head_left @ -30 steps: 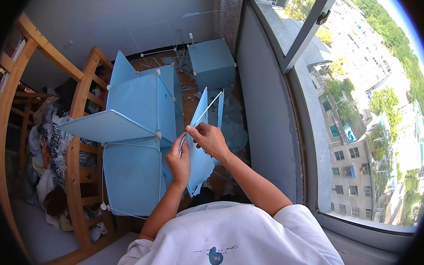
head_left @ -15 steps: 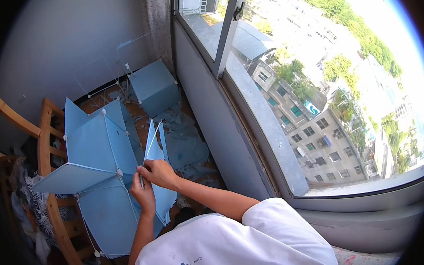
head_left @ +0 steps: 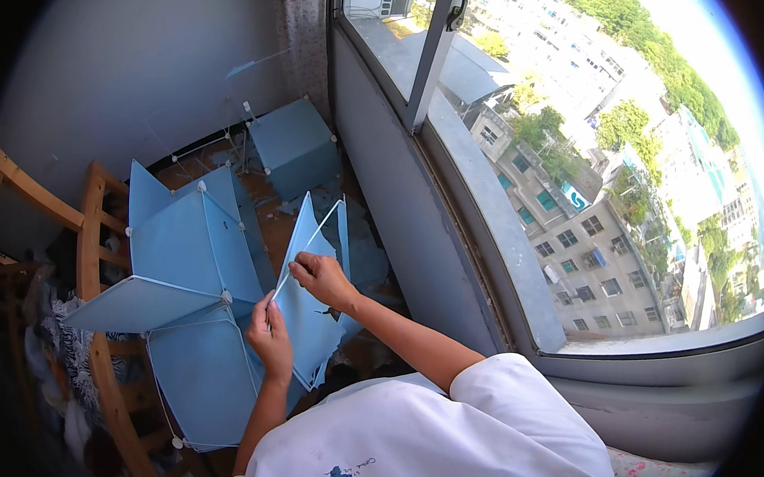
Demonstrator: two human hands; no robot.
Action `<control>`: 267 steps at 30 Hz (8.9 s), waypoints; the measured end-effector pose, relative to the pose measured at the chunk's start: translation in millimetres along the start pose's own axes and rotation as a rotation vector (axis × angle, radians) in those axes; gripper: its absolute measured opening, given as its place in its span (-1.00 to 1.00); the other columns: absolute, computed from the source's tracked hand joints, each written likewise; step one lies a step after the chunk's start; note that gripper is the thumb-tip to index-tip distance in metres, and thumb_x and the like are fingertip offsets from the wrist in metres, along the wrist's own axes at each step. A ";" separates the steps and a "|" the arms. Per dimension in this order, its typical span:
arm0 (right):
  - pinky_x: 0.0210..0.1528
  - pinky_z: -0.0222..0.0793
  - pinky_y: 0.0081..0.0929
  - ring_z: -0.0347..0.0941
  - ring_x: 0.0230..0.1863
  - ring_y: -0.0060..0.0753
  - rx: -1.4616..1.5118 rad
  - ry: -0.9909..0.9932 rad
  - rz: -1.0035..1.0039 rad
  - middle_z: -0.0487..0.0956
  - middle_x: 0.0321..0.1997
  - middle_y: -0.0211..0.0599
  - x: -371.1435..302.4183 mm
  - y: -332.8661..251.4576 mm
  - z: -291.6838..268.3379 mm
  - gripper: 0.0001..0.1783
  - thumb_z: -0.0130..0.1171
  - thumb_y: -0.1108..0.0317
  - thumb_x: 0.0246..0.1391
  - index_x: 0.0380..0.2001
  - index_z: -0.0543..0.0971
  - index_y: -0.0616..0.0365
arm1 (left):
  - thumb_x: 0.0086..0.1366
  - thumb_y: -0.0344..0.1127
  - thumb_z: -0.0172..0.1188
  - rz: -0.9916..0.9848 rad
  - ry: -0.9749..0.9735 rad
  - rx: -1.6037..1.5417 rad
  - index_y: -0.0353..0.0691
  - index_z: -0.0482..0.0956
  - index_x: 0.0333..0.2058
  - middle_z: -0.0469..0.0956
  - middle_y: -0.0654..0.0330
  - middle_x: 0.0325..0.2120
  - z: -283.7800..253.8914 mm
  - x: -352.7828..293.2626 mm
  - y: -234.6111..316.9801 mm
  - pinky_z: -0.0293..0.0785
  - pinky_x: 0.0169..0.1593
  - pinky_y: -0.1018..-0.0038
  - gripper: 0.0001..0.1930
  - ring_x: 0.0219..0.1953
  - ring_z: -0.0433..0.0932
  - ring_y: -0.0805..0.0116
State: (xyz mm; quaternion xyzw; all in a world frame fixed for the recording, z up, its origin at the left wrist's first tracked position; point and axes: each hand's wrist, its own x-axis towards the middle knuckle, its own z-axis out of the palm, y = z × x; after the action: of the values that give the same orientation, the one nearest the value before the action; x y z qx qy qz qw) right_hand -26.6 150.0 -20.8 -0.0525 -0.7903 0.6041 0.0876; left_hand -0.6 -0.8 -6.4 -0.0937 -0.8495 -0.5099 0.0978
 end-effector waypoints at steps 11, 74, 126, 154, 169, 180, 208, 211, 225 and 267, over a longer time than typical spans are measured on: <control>-0.61 0.14 -0.52 0.19 -0.69 -0.52 0.012 -0.233 -0.164 0.40 -0.70 -0.21 -10.5 -12.5 9.1 -0.72 0.06 0.31 0.10 -0.57 0.45 0.32 | 0.23 -0.38 0.09 0.034 -0.037 -0.004 -0.34 0.58 -0.25 0.59 0.03 -0.49 -2.6 11.0 -0.4 0.44 -0.39 0.50 -0.81 -0.48 0.57 0.39; -0.35 0.33 -0.44 0.45 -0.40 -0.35 -0.040 -0.426 -0.117 0.52 -0.46 -0.25 4.5 -15.8 4.5 -0.81 0.23 0.31 -0.04 -0.46 0.53 0.24 | 0.07 -0.41 0.22 0.180 -0.104 0.222 -0.29 0.49 -0.51 0.43 -0.02 -0.67 -17.6 12.8 -9.8 0.30 -0.56 0.33 -0.90 -0.62 0.43 0.00; -0.44 0.24 -0.40 0.32 -0.51 -0.37 -0.103 -0.108 0.066 0.43 -0.52 -0.21 1.2 -9.6 29.9 -0.75 0.23 0.31 -0.05 -0.52 0.51 0.34 | 0.04 -0.44 0.20 0.332 0.014 0.305 -0.24 0.52 -0.50 0.50 0.11 -0.60 -0.7 17.4 -21.0 0.36 -0.51 0.31 -0.96 -0.54 0.49 0.08; -0.32 0.39 -0.42 0.49 -0.39 -0.33 -0.258 -0.212 0.098 0.53 -0.38 -0.18 -1.9 -4.4 -3.5 -0.61 0.26 0.14 -0.08 -0.31 0.55 0.26 | 0.07 -0.42 0.20 0.174 -0.018 0.230 -0.29 0.54 -0.39 0.54 -0.03 -0.52 2.5 12.5 -23.9 0.44 -0.41 0.32 -0.89 -0.48 0.54 0.01; -0.34 0.36 -0.32 0.45 -0.39 -0.17 -0.269 -0.174 -0.394 0.51 -0.43 -0.22 5.4 12.1 1.8 -0.86 0.21 0.36 -0.09 -0.47 0.55 0.20 | 0.19 -0.33 0.13 0.026 -0.050 0.075 -0.32 0.54 -0.39 0.53 0.01 -0.59 -0.3 14.8 -25.8 0.39 -0.46 0.43 -0.85 -0.57 0.53 0.24; -0.45 0.29 -0.36 0.42 -0.49 -0.15 -0.172 -0.200 -0.163 0.47 -0.50 -0.10 6.5 7.9 7.6 -0.82 0.15 0.38 -0.01 -0.49 0.46 0.31 | 0.17 -0.35 0.13 0.073 -0.121 0.070 -0.32 0.54 -0.40 0.53 0.01 -0.57 -5.2 18.5 -20.7 0.40 -0.42 0.43 -0.86 -0.54 0.54 0.19; -0.72 0.02 -0.68 0.17 -0.72 -0.67 0.421 -0.276 0.560 0.37 -0.70 -0.43 -22.9 -10.1 27.6 -0.49 0.02 -0.08 0.10 -0.48 0.52 0.24 | 0.16 -0.41 0.09 0.129 -0.102 0.212 -0.30 0.46 -0.44 0.49 -0.03 -0.59 6.5 12.1 -23.9 0.36 -0.49 0.24 -0.92 -0.53 0.49 -0.03; -0.72 -0.01 -0.67 0.13 -0.73 -0.69 0.475 -0.294 0.609 0.36 -0.71 -0.45 -23.1 -10.4 27.1 -0.56 -0.01 0.02 0.16 -0.47 0.52 0.22 | 0.15 -0.40 0.09 0.157 -0.129 0.183 -0.29 0.46 -0.43 0.49 -0.02 -0.59 2.4 12.4 -27.1 0.37 -0.49 0.22 -0.92 -0.53 0.49 -0.04; -0.58 0.11 -0.59 0.12 -0.62 -0.66 0.328 -0.182 0.193 0.33 -0.69 -0.47 -26.5 10.2 43.7 -0.60 -0.11 0.20 0.23 -0.56 0.44 0.29 | 0.23 -0.38 0.03 0.099 -0.101 0.068 -0.35 0.52 -0.33 0.53 -0.03 -0.56 -4.1 13.8 -18.7 0.42 -0.44 0.40 -0.84 -0.52 0.55 0.15; -0.58 0.32 -0.56 0.24 -0.68 -0.55 0.395 0.274 0.670 0.36 -0.66 -0.44 40.0 85.2 -56.5 -0.75 0.03 0.25 0.12 -0.51 0.46 0.21 | 0.19 -0.38 0.12 0.041 -0.055 -0.034 -0.33 0.55 -0.37 0.50 0.07 -0.64 -28.2 7.4 -0.9 0.32 -0.53 0.51 -0.87 -0.65 0.44 0.37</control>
State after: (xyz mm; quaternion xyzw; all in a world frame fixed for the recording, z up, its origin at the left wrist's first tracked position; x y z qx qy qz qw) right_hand -56.3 233.5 -85.5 -0.3689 -0.5795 0.7267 -0.0010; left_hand -6.0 -25.7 7.8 -0.1266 -0.8409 -0.5195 0.0831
